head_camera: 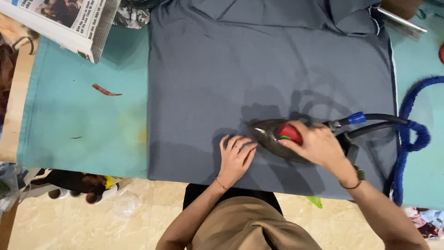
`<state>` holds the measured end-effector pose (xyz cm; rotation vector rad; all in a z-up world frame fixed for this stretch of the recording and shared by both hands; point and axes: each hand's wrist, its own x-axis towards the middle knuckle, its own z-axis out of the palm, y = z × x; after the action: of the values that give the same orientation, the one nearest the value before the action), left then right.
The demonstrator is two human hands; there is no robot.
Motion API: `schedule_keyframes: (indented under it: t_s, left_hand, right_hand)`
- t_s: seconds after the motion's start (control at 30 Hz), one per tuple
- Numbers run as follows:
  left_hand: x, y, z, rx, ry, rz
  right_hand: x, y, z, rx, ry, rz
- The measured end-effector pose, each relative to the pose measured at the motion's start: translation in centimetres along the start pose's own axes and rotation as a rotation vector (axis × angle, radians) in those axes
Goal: The person irons a grey garment on a light blue ironing board using a steam iron. They smooth the fabric with their left hand while moving the iron with their right hand. After ironing, the person folds the garment on the board.
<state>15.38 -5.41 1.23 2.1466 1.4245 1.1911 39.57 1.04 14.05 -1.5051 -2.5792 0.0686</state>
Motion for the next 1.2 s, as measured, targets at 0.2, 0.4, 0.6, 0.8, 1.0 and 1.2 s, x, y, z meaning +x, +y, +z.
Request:
schedule_keyframes:
  t_s: [0.2, 0.4, 0.6, 0.8, 1.0, 1.2]
  left_hand:
    - [0.8, 0.8, -1.5, -0.023, 0.063, 0.118]
    - [0.3, 0.2, -1.0, -0.008, 0.055, 0.079]
    - [0.4, 0.2, -1.1, -0.005, 0.081, 0.074]
    - [0.4, 0.4, -1.2, 0.009, 0.019, 0.035]
    - [0.2, 0.4, -0.7, 0.087, -0.003, 0.004]
    - [0.1, 0.5, 0.2, 0.152, -0.001, 0.005]
  right_hand:
    - [5.2, -4.9, 1.0, 0.068, -0.048, 0.116]
    - [13.6, -4.7, 3.8, -0.001, 0.104, 0.084]
    - [21.5, -1.8, 5.8, 0.047, 0.210, 0.154]
    - [23.3, -0.4, 6.7, 0.076, 0.229, 0.167]
    - [22.9, -0.7, 6.4, 0.066, 0.236, 0.161]
    - [22.9, -0.8, 5.8, 0.124, 0.220, 0.143]
